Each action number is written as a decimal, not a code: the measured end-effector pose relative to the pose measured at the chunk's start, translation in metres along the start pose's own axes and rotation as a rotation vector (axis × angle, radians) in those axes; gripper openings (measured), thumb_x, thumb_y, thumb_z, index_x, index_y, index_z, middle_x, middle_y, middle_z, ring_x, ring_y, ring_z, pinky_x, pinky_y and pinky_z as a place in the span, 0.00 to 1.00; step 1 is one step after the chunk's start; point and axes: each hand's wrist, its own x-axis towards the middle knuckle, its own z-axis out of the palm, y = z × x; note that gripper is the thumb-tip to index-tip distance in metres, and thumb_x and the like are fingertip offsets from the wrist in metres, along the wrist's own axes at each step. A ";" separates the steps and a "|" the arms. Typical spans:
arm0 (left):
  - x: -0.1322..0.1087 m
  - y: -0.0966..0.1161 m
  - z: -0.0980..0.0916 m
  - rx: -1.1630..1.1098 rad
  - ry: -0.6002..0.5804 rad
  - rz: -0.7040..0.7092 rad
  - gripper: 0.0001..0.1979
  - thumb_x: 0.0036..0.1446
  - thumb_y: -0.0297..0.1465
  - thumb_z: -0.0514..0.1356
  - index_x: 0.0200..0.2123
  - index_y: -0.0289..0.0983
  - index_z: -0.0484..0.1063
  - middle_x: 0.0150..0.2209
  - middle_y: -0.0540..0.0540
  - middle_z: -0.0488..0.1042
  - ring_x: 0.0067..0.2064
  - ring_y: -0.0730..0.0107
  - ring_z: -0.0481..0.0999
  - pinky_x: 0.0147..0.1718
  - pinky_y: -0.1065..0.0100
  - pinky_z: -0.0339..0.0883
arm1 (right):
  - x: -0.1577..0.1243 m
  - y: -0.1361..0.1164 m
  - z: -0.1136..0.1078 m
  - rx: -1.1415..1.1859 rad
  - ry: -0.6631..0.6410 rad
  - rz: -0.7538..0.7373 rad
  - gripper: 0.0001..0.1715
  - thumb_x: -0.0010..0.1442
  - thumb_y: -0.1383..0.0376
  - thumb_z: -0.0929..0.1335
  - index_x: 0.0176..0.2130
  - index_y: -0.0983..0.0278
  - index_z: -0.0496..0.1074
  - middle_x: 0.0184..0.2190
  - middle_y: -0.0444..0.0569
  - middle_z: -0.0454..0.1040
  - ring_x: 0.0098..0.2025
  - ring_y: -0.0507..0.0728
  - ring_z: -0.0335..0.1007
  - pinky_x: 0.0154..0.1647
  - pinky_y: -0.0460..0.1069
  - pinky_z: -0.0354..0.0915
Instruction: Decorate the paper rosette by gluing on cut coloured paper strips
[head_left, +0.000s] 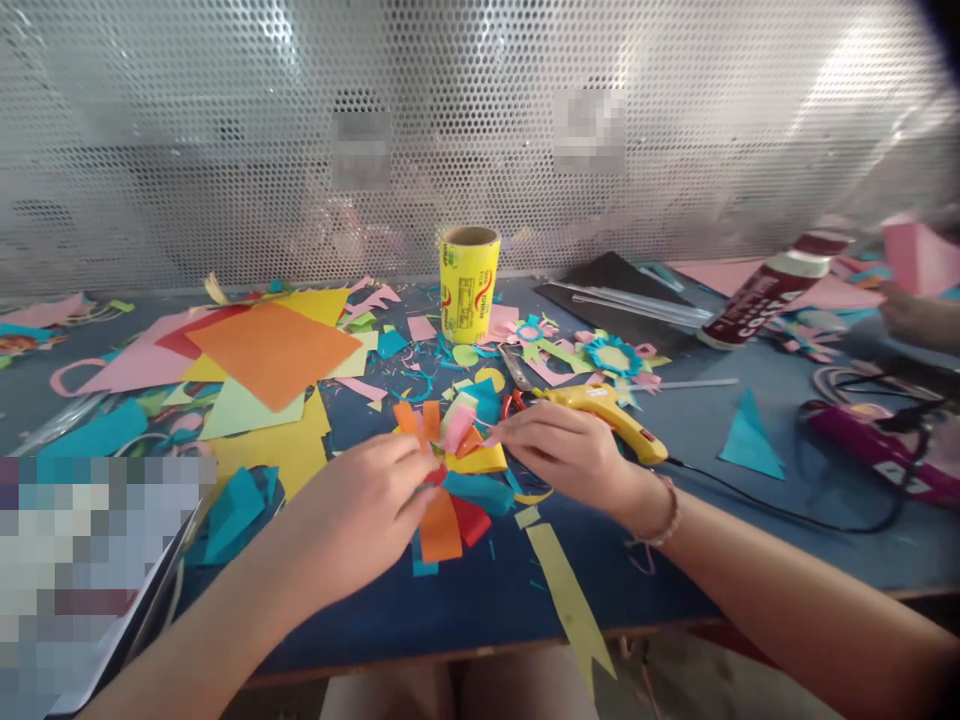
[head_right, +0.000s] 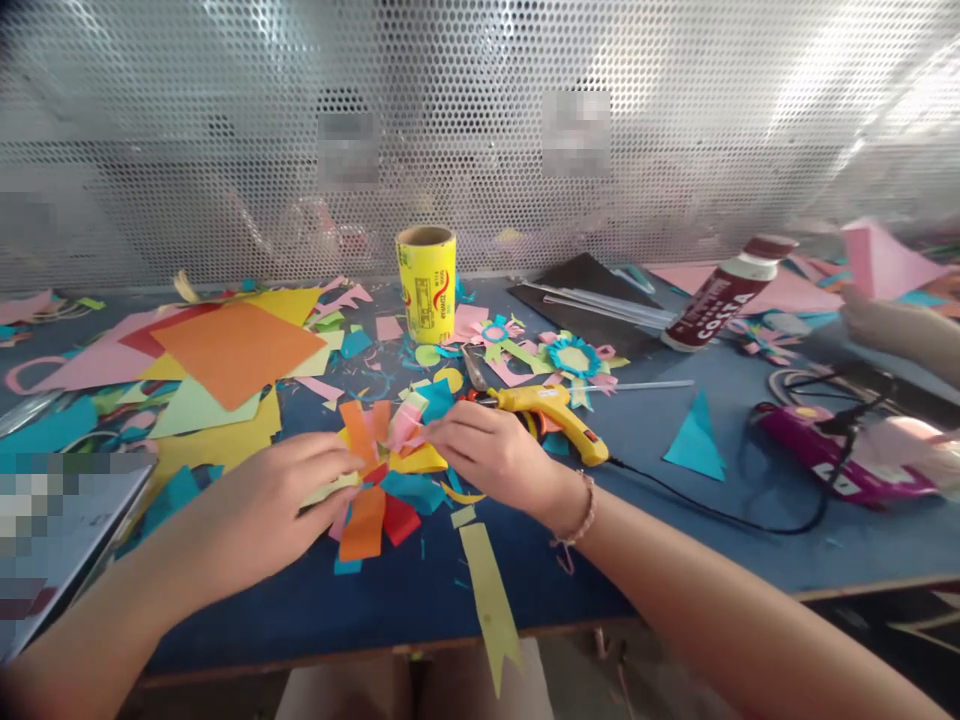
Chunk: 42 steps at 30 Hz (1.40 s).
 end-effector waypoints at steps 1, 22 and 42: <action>-0.004 0.000 0.003 0.011 -0.007 -0.001 0.12 0.62 0.29 0.52 0.37 0.39 0.76 0.35 0.44 0.76 0.37 0.65 0.75 0.38 0.66 0.71 | -0.001 0.000 0.001 0.007 0.007 -0.006 0.11 0.63 0.73 0.64 0.41 0.63 0.74 0.35 0.49 0.76 0.38 0.52 0.76 0.40 0.46 0.75; -0.016 -0.011 0.027 0.022 -0.101 0.084 0.14 0.63 0.29 0.52 0.48 0.35 0.72 0.45 0.40 0.75 0.47 0.62 0.74 0.48 0.59 0.72 | -0.007 0.010 0.003 0.194 -0.180 -0.145 0.13 0.65 0.75 0.62 0.46 0.70 0.71 0.39 0.54 0.77 0.47 0.54 0.74 0.48 0.47 0.73; -0.017 -0.008 0.037 0.004 -0.151 0.037 0.19 0.62 0.31 0.54 0.56 0.39 0.67 0.43 0.41 0.70 0.45 0.60 0.71 0.45 0.57 0.71 | -0.008 0.012 -0.004 0.177 -0.291 -0.129 0.12 0.65 0.74 0.62 0.45 0.67 0.72 0.39 0.52 0.77 0.44 0.53 0.74 0.46 0.47 0.72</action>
